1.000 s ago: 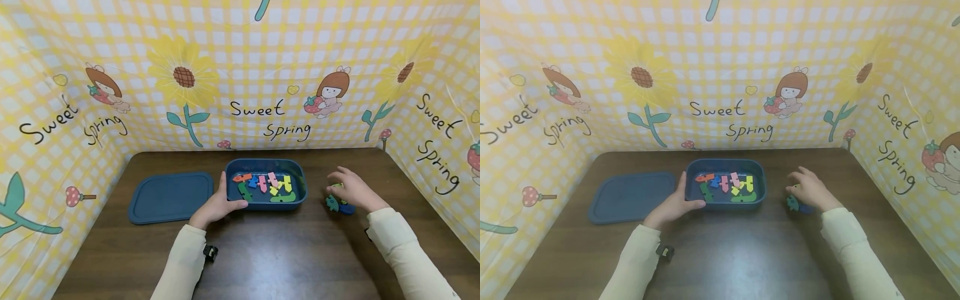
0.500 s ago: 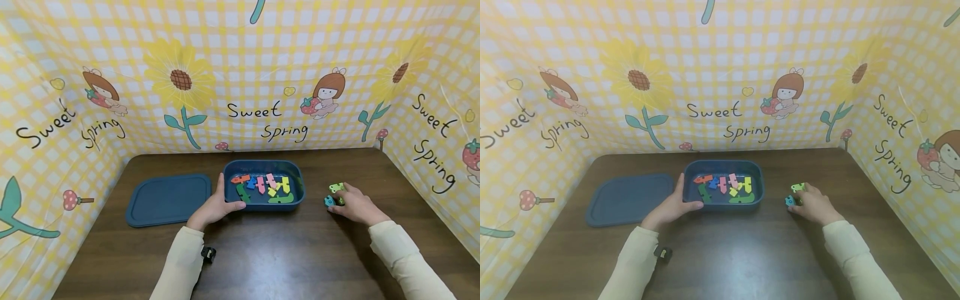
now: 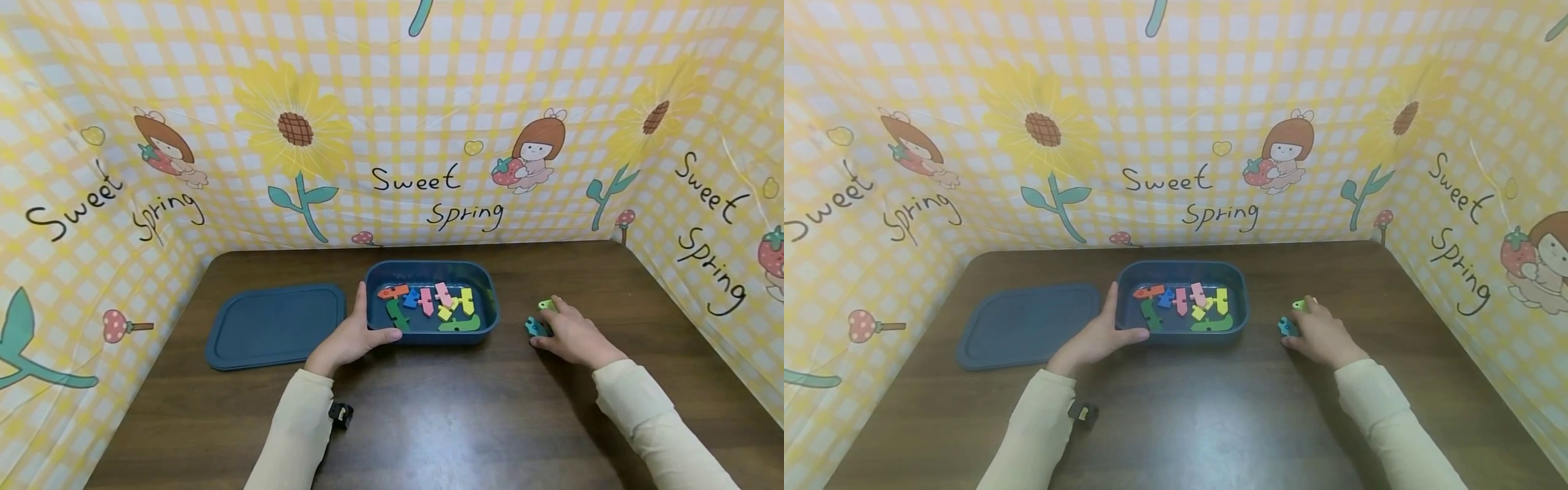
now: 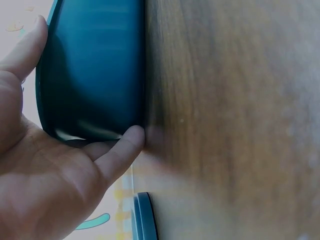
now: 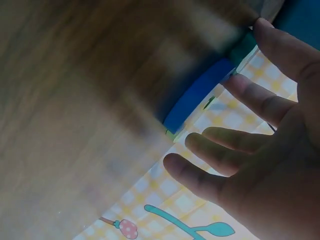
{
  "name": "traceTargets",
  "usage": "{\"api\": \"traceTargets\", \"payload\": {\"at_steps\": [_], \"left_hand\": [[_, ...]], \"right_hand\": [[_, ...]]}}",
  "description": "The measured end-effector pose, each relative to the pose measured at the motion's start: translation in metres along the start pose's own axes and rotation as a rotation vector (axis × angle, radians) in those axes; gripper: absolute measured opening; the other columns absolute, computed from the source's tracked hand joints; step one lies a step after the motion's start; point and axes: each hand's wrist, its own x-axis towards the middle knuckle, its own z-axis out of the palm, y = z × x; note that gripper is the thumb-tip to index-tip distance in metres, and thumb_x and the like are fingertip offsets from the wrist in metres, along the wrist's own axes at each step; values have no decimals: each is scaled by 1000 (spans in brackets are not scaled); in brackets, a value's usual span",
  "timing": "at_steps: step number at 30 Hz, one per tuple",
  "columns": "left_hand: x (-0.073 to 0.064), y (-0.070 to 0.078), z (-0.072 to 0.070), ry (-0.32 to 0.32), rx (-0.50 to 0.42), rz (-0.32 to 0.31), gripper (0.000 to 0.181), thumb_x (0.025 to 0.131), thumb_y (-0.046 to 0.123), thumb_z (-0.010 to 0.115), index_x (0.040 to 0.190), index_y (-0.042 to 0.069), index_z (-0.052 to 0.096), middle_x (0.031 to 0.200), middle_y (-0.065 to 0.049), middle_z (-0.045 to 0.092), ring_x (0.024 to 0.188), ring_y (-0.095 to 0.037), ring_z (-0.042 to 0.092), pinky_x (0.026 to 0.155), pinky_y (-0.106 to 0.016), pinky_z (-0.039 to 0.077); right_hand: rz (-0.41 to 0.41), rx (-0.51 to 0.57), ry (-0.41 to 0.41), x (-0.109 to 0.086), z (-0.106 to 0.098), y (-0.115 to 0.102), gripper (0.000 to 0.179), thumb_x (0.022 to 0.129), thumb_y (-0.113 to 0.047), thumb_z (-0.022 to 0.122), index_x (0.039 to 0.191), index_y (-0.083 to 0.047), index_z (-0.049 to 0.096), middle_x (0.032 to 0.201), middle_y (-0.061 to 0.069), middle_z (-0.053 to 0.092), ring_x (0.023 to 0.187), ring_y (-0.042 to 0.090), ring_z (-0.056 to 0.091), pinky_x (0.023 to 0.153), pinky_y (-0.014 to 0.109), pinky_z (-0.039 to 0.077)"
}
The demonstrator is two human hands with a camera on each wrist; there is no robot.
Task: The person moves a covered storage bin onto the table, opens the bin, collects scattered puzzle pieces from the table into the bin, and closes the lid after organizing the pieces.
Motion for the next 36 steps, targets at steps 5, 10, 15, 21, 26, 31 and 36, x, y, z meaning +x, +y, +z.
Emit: {"api": "traceTargets", "payload": {"at_steps": [5,10,15,21,26,31,36], "left_hand": [[0,0,0,1,2,2,122,89,52,74,159,20,-22,167,-19,6,129,-42,46,107,-60,36],[0,1,1,2,4,3,122,90,51,74,159,19,-22,167,-19,6,128,-42,47,106,-60,37],[1,0,1,2,2,1,122,90,51,74,159,19,-21,167,-19,6,133,-42,43,109,-62,33],[1,0,1,-1,0,-1,122,90,51,74,159,20,-22,167,-18,5,133,-42,42,109,-62,33],[1,0,0,1,5,6,122,90,49,74,159,20,-22,167,-18,6,130,-41,46,108,-60,36],[0,-1,0,2,6,8,122,90,49,74,159,19,-22,167,-19,6,130,-42,46,107,-60,36],[0,0,0,0,3,10,121,91,48,74,159,19,-22,168,-17,3,134,-42,43,108,-61,34]], "right_hand": [[-2,20,-8,2,-2,-4,41,92,-25,75,117,7,65,149,44,29,136,61,28,93,75,36],[-15,47,-4,0,-6,-2,40,90,-23,76,116,6,67,148,44,29,132,62,33,92,73,38],[-31,73,37,0,-10,2,32,89,-21,77,107,3,67,147,44,31,129,61,37,93,68,41],[-35,102,59,-1,-18,2,33,91,-23,75,107,5,65,148,43,29,131,60,36,95,63,42],[-26,117,64,0,-25,-1,40,93,-27,74,111,6,63,151,42,26,131,60,35,99,65,39],[-23,142,76,3,-34,-6,42,94,-28,73,115,6,63,154,40,24,132,60,35,101,67,37],[-41,161,83,8,-40,-10,40,94,-26,73,115,6,63,155,37,23,137,56,31,102,65,37]]}}
